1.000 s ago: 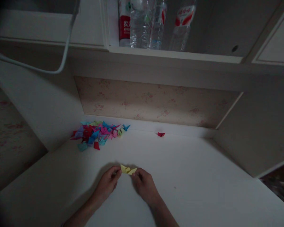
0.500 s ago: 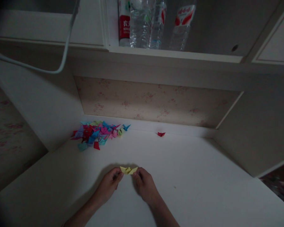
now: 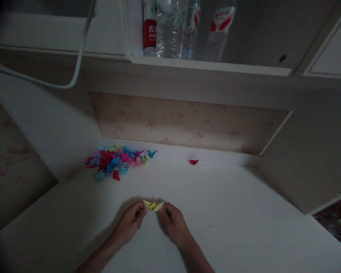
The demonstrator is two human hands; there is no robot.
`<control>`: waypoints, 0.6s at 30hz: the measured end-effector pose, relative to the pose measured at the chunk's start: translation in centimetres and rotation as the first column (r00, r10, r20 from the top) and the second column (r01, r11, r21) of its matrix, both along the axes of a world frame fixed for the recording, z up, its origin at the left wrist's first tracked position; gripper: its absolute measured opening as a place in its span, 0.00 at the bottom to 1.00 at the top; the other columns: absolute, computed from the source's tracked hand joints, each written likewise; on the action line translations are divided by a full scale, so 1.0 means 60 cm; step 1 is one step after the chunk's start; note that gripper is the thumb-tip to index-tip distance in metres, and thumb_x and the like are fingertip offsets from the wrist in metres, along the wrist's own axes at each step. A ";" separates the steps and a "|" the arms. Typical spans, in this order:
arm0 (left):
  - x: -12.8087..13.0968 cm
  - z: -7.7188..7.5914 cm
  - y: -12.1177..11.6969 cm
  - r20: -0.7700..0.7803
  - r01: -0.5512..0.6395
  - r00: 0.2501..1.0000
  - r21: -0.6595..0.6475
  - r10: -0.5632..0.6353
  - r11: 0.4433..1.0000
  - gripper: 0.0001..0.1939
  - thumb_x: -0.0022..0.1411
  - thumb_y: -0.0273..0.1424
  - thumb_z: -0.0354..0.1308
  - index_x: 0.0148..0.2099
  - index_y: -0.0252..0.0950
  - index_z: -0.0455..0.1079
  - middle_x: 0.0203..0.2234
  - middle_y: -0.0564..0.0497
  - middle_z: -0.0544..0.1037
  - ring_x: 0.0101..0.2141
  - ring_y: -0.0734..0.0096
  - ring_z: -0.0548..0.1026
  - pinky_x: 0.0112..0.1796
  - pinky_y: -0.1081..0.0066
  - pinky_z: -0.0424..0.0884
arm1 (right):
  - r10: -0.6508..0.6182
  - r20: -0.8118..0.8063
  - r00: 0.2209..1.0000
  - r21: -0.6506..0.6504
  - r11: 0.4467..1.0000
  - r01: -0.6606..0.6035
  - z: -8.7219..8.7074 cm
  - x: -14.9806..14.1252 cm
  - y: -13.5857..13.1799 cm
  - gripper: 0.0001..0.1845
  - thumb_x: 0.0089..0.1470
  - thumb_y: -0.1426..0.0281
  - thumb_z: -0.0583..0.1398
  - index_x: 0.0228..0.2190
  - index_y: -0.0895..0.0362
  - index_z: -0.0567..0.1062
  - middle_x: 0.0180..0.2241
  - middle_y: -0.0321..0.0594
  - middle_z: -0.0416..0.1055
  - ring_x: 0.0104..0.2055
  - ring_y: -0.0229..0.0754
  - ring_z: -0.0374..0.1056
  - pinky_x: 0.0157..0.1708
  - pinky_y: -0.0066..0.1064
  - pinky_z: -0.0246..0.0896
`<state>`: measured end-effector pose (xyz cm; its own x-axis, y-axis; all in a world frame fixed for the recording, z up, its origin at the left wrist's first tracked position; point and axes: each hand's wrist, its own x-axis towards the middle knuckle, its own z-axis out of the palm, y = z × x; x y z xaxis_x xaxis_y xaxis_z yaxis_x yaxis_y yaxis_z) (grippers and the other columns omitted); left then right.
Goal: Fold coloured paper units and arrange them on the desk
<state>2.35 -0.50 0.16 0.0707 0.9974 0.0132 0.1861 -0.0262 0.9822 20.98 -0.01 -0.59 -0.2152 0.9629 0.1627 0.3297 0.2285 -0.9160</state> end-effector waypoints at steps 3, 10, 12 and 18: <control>0.000 0.002 0.000 -0.012 0.002 1.000 0.007 -0.002 1.000 0.20 0.55 0.49 0.55 0.32 0.34 0.71 0.17 0.56 0.67 0.20 0.73 0.64 0.22 0.75 0.58 | 0.001 0.008 1.000 0.015 1.000 -0.001 -0.002 0.000 -0.001 0.17 0.59 0.58 0.52 0.27 0.57 0.68 0.24 0.34 0.63 0.28 0.39 0.58 0.28 0.28 0.55; 0.000 0.004 -0.001 -0.025 0.013 1.000 0.028 -0.013 1.000 0.19 0.56 0.47 0.55 0.31 0.35 0.71 0.16 0.56 0.67 0.21 0.72 0.65 0.22 0.75 0.59 | 0.000 -0.004 1.000 0.028 1.000 0.000 0.002 -0.002 -0.003 0.16 0.59 0.58 0.52 0.28 0.56 0.68 0.25 0.35 0.65 0.29 0.39 0.59 0.30 0.28 0.55; 0.000 0.004 -0.001 -0.020 0.014 1.000 0.021 -0.013 1.000 0.20 0.56 0.48 0.55 0.31 0.35 0.71 0.16 0.55 0.67 0.21 0.72 0.65 0.22 0.75 0.59 | -0.005 -0.006 1.000 0.031 0.999 0.005 0.002 -0.002 -0.003 0.16 0.60 0.58 0.52 0.28 0.56 0.68 0.25 0.34 0.65 0.29 0.39 0.59 0.29 0.28 0.55; 0.003 0.003 0.000 -0.020 0.007 1.000 0.014 -0.007 1.000 0.21 0.56 0.48 0.55 0.31 0.34 0.72 0.17 0.55 0.69 0.20 0.72 0.65 0.22 0.75 0.59 | -0.019 -0.007 1.000 0.032 0.999 0.019 0.001 0.000 -0.003 0.16 0.60 0.58 0.52 0.29 0.56 0.68 0.27 0.36 0.67 0.30 0.39 0.61 0.31 0.28 0.55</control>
